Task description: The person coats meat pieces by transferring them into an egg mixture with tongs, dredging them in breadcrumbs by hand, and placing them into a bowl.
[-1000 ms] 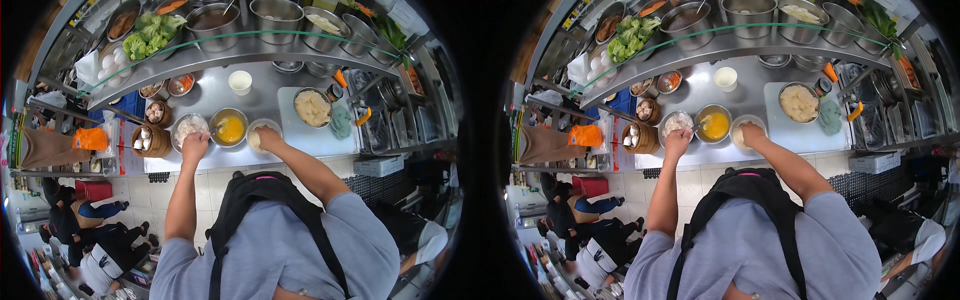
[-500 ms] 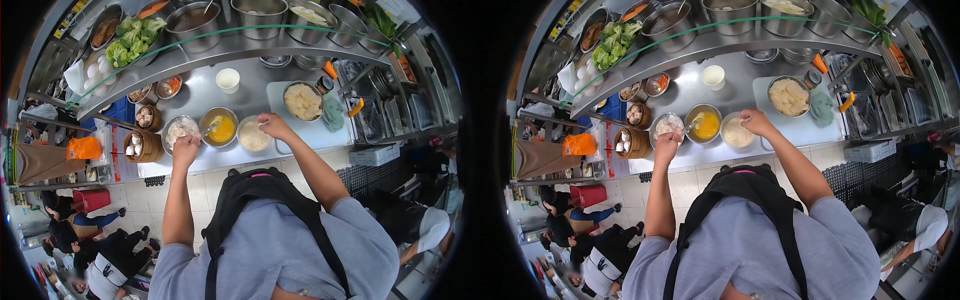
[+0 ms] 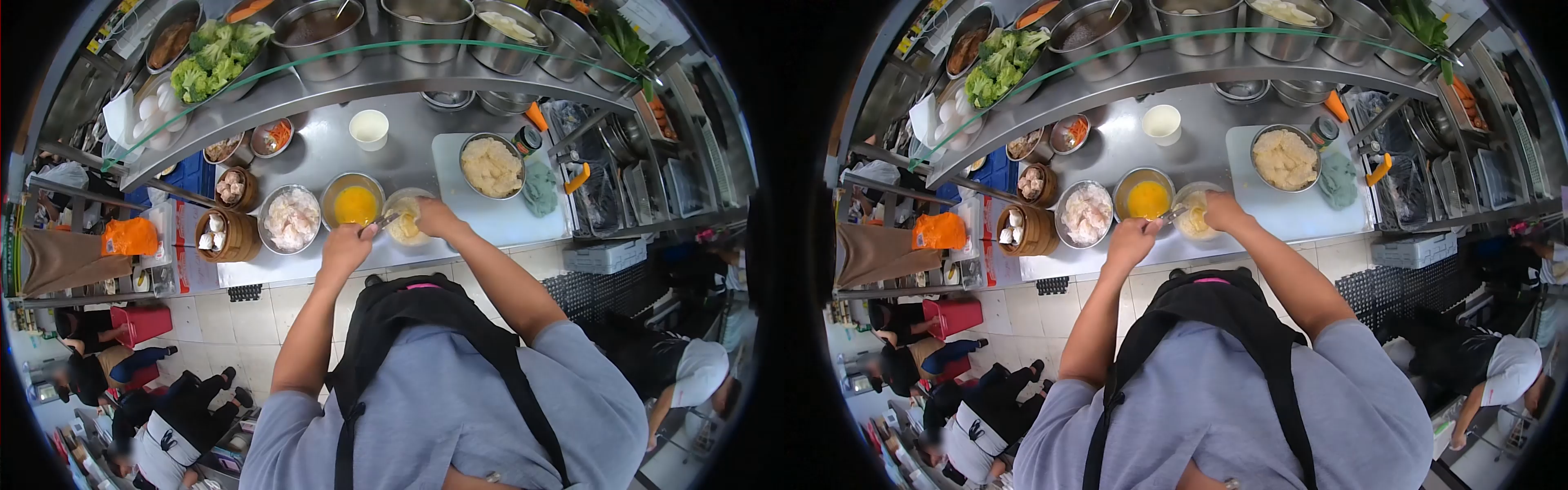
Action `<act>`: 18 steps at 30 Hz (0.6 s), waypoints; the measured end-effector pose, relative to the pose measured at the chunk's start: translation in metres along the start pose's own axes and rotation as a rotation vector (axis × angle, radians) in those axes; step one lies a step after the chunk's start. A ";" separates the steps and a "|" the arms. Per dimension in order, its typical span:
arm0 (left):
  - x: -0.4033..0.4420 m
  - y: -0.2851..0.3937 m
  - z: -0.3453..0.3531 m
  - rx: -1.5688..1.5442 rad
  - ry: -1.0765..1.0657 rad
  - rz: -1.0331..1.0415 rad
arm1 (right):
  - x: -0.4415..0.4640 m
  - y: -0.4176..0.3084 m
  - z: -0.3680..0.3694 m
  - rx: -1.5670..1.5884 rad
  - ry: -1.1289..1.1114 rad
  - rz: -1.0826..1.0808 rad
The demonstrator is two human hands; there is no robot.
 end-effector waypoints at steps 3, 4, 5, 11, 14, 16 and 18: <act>-0.008 -0.014 -0.014 -0.118 -0.024 -0.071 | 0.004 -0.008 0.020 -0.057 0.054 -0.018; -0.008 -0.020 -0.016 -0.168 0.015 -0.070 | 0.007 -0.010 0.022 -0.016 0.037 -0.020; -0.009 -0.027 -0.018 -0.219 0.054 -0.068 | 0.009 -0.014 0.019 0.023 0.021 -0.020; -0.027 -0.057 -0.031 -0.365 0.128 -0.164 | 0.011 -0.020 0.016 0.008 -0.081 -0.128; -0.037 -0.073 -0.033 -0.406 0.158 -0.183 | 0.007 -0.022 0.009 0.010 -0.021 -0.118; -0.042 -0.083 -0.034 -0.421 0.177 -0.196 | 0.006 -0.026 -0.004 -0.062 0.031 -0.107; -0.045 -0.091 -0.038 -0.433 0.193 -0.208 | 0.002 -0.036 -0.019 -0.130 0.084 -0.094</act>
Point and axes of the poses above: each hand's wrist, its own x-axis towards the middle knuckle, its own z-axis out of the palm, y = z × x, the point moved 7 cm from there along x, towards the middle knuckle, and after that the axes turned 9 degrees about y, right-handed, at the moved point
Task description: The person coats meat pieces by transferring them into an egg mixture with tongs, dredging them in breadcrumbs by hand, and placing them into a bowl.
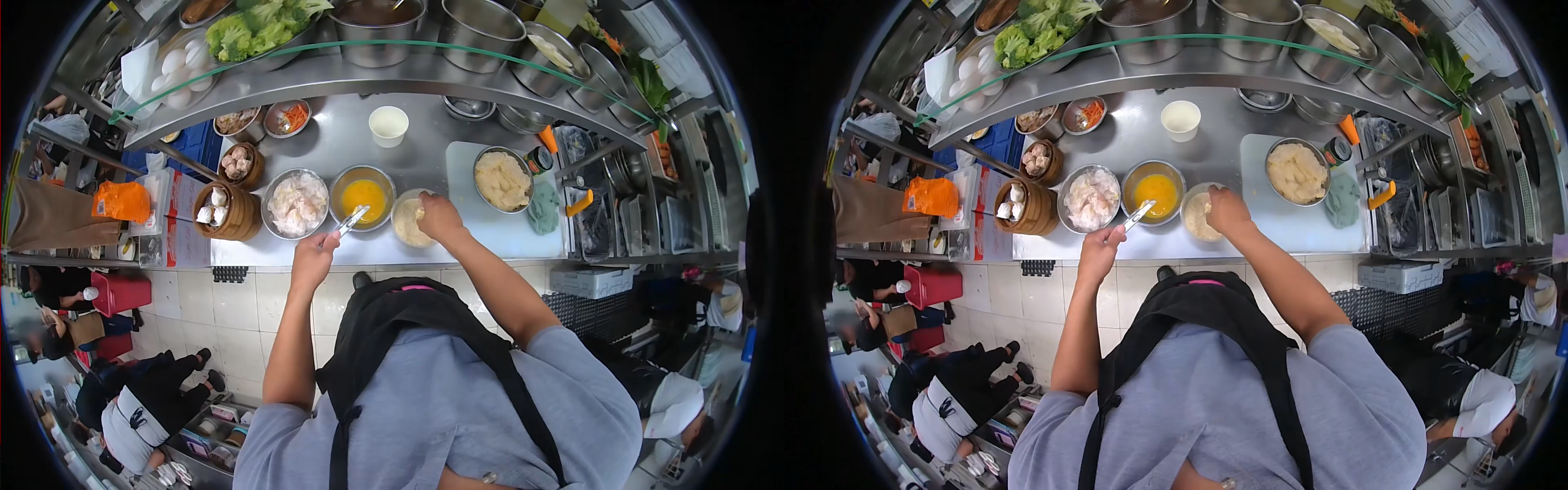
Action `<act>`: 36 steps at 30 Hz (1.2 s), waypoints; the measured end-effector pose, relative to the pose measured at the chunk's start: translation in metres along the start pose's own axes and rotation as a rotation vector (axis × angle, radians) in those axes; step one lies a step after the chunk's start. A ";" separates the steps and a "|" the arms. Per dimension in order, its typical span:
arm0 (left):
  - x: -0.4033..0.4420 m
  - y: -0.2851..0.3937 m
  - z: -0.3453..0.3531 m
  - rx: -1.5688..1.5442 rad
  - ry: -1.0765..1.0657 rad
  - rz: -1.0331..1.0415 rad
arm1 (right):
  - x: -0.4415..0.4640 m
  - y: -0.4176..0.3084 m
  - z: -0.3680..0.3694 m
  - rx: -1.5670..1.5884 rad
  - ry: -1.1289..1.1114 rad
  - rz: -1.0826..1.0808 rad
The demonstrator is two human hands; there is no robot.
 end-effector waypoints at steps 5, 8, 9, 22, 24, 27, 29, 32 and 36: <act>0.003 -0.009 -0.007 -0.004 0.027 -0.059 | -0.013 -0.019 0.003 -0.148 -0.068 -0.038; 0.004 -0.006 -0.011 0.001 0.033 -0.038 | -0.017 -0.028 -0.006 -0.113 -0.077 -0.041; 0.005 -0.007 -0.012 -0.001 0.035 -0.040 | -0.016 -0.028 -0.005 -0.115 -0.079 -0.043; 0.008 -0.006 -0.011 -0.007 0.029 -0.016 | -0.004 -0.023 0.006 0.137 -0.139 -0.295; 0.008 -0.006 -0.011 -0.015 0.030 -0.016 | -0.003 -0.022 0.008 0.114 -0.141 -0.287; 0.008 -0.002 -0.014 -0.019 0.039 0.005 | 0.001 -0.015 0.012 0.046 -0.198 -0.202; 0.006 0.000 -0.018 -0.005 0.048 0.014 | 0.002 -0.001 0.015 -0.055 -0.228 -0.042; 0.005 -0.003 -0.023 -0.005 0.067 0.023 | 0.002 -0.001 0.007 -0.024 -0.017 -0.105; 0.002 -0.006 -0.025 -0.043 0.077 0.016 | 0.009 -0.010 0.015 0.018 -0.150 -0.115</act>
Point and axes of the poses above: each hand's wrist, its own x-axis towards the middle knuckle, its own z-axis out of the palm, y = z × x, the point moved 7 cm from there along x, towards the middle knuckle, and after that the axes turned 9 degrees about y, right-handed, at the moved point
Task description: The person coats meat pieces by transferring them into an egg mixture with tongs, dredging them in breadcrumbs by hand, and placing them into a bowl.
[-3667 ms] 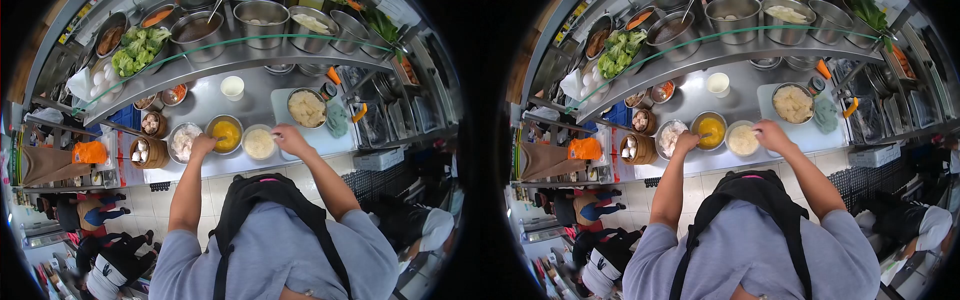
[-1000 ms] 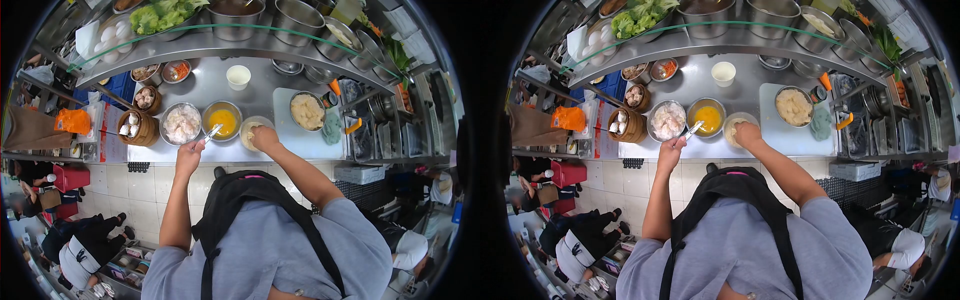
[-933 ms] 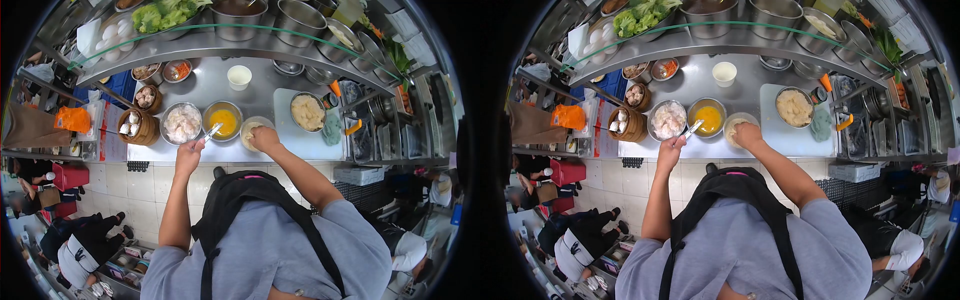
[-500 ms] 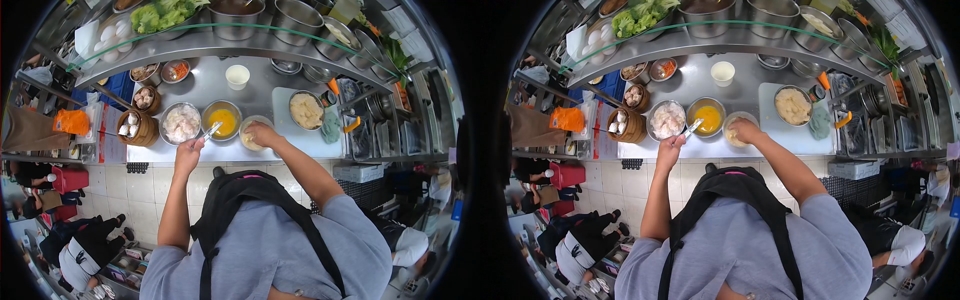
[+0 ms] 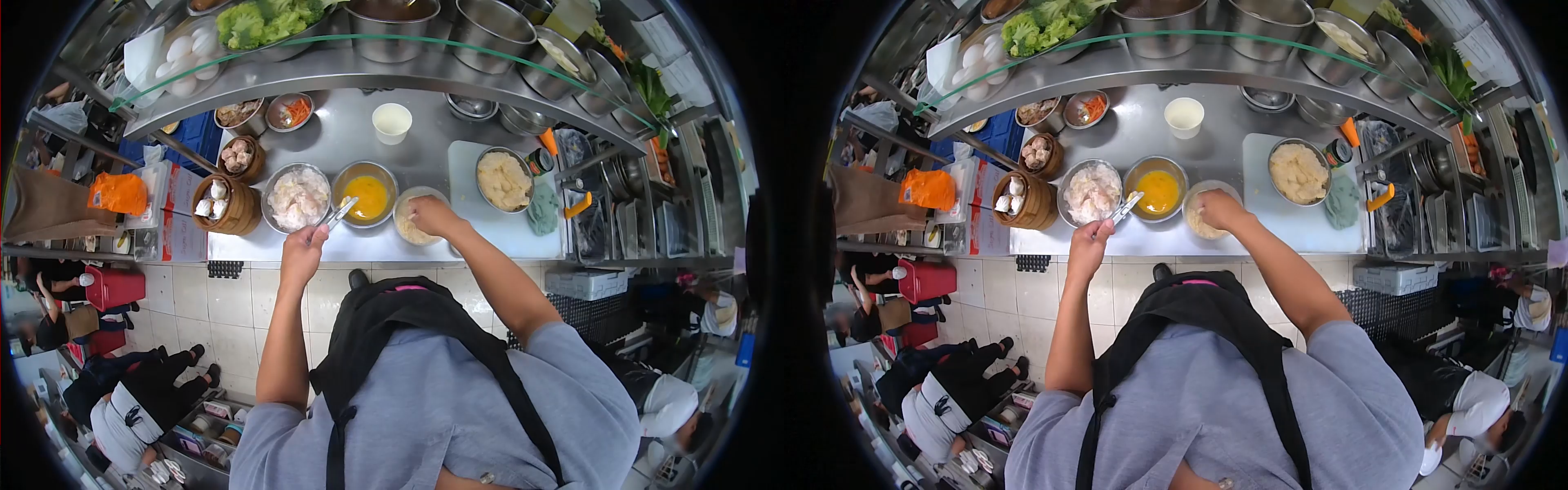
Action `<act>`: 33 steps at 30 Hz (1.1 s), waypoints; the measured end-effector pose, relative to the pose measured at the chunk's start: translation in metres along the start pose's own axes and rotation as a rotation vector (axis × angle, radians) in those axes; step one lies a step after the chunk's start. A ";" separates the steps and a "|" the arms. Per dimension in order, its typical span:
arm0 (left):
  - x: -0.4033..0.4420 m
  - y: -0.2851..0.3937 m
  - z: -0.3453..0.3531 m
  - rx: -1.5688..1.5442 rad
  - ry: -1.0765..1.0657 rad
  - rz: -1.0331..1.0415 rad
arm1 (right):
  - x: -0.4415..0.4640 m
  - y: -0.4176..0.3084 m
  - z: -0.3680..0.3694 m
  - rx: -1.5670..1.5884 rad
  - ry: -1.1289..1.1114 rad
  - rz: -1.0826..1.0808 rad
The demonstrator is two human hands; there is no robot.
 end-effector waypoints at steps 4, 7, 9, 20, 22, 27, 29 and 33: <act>0.003 0.000 0.006 0.017 -0.019 -0.006 | 0.004 0.000 0.038 0.160 -0.216 -0.110; 0.005 0.001 0.010 0.020 -0.012 0.012 | 0.004 -0.001 0.016 0.241 -0.209 -0.108; 0.007 0.007 0.007 0.010 0.005 0.029 | 0.006 0.009 0.014 0.293 -0.202 -0.079; 0.008 0.000 0.006 0.031 -0.015 -0.014 | -0.001 -0.001 -0.025 0.022 0.109 0.065; 0.007 0.000 0.009 0.034 -0.022 -0.020 | 0.000 0.008 -0.004 -0.002 0.089 0.149; 0.006 0.002 0.010 -0.005 -0.010 -0.034 | -0.001 0.016 0.018 -0.105 0.221 0.121; 0.005 0.004 0.009 0.038 -0.031 -0.031 | -0.003 0.019 0.025 0.012 -0.015 0.157; 0.007 0.001 0.009 0.021 -0.010 -0.001 | -0.002 0.022 0.016 0.061 -0.027 0.127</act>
Point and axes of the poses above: each hand's wrist, its own x-axis towards the middle knuckle, its own z-axis out of the palm, y = z × x, the point moved 7 cm from there along x, towards the middle knuckle, and after that the axes turned 9 degrees about y, right-handed, at the moved point
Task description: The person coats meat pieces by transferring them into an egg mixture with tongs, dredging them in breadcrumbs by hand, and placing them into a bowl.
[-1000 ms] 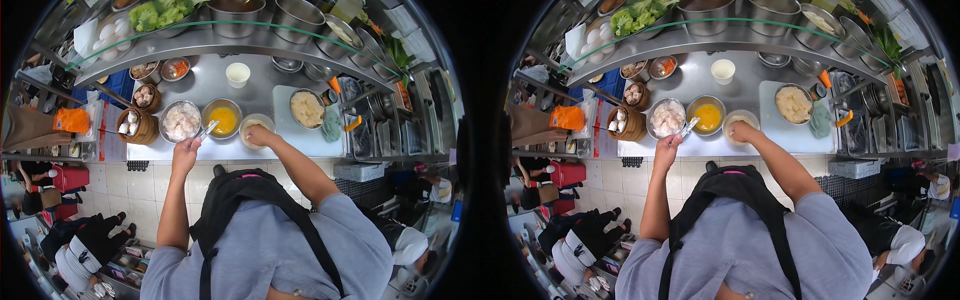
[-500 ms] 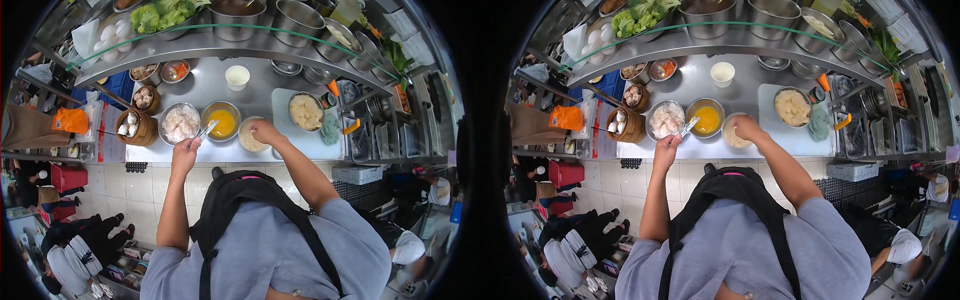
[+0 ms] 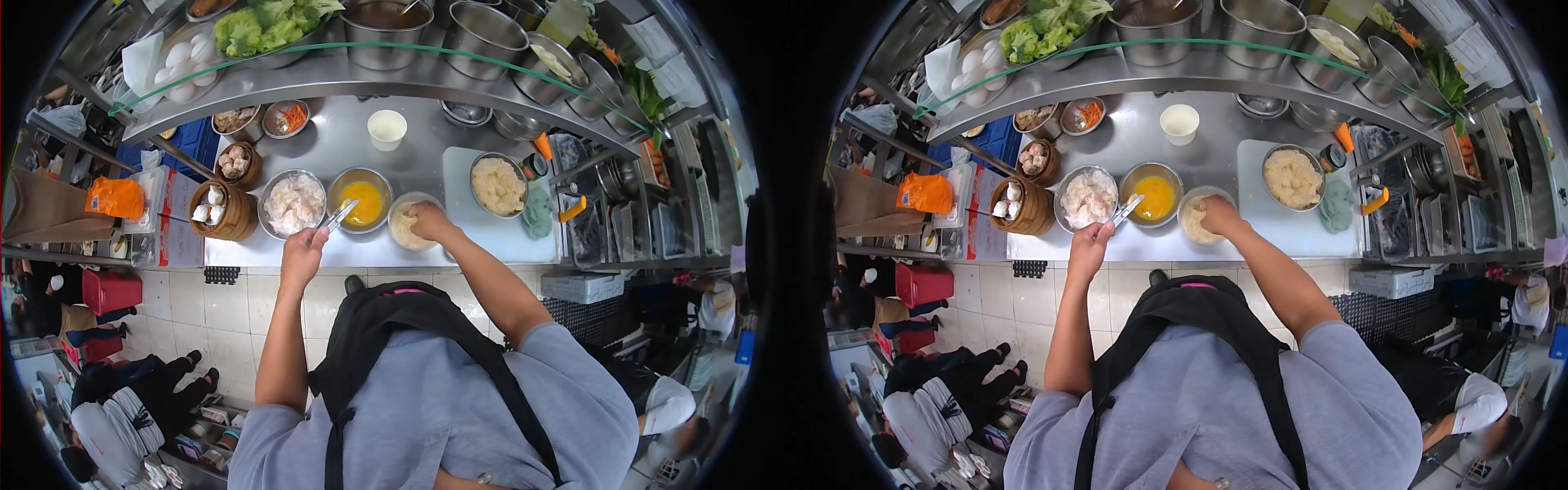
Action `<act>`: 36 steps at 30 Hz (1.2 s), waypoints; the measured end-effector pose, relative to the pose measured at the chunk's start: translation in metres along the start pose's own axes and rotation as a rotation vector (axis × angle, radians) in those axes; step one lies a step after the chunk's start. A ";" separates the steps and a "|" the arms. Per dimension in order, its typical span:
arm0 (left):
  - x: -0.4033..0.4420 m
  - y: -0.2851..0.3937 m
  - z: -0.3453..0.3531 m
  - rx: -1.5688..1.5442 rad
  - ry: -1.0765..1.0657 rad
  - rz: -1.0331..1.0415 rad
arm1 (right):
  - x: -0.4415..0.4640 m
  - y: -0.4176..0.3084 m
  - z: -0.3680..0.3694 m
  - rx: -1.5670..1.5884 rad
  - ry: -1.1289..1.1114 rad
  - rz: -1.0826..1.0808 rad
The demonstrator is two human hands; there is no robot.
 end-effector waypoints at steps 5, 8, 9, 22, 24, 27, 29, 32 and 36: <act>-0.001 0.000 -0.005 0.011 0.012 0.010 | -0.011 -0.024 -0.045 0.025 0.230 -0.088; -0.001 0.000 -0.004 0.018 -0.017 -0.035 | -0.021 -0.028 -0.022 -0.104 0.116 -0.233; 0.001 -0.001 -0.004 0.017 -0.017 -0.032 | -0.018 -0.027 -0.026 -0.105 0.119 -0.233; 0.000 0.000 0.003 -0.020 -0.006 0.008 | 0.006 -0.026 0.011 0.146 -0.093 -0.147; 0.005 0.002 0.000 -0.028 0.009 0.021 | 0.002 -0.028 -0.007 0.177 -0.115 -0.139; 0.003 -0.010 -0.005 -0.023 0.024 0.007 | -0.026 -0.035 -0.017 0.114 0.090 -0.149; 0.006 -0.017 -0.006 -0.037 0.030 -0.035 | -0.036 -0.039 -0.019 -0.174 0.277 -0.106; 0.007 -0.020 -0.009 -0.038 0.040 -0.031 | -0.014 -0.012 0.005 -0.031 0.236 -0.048; 0.004 -0.021 -0.012 -0.052 0.045 -0.031 | 0.004 -0.012 -0.041 0.073 0.098 -0.036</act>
Point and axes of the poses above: each hand's wrist, its own x-axis towards the middle knuckle, its own z-axis out of the palm, y = z × x, the point moved 7 cm from there along x, towards the middle knuckle, and after that the axes turned 9 degrees about y, right-handed, at the moved point
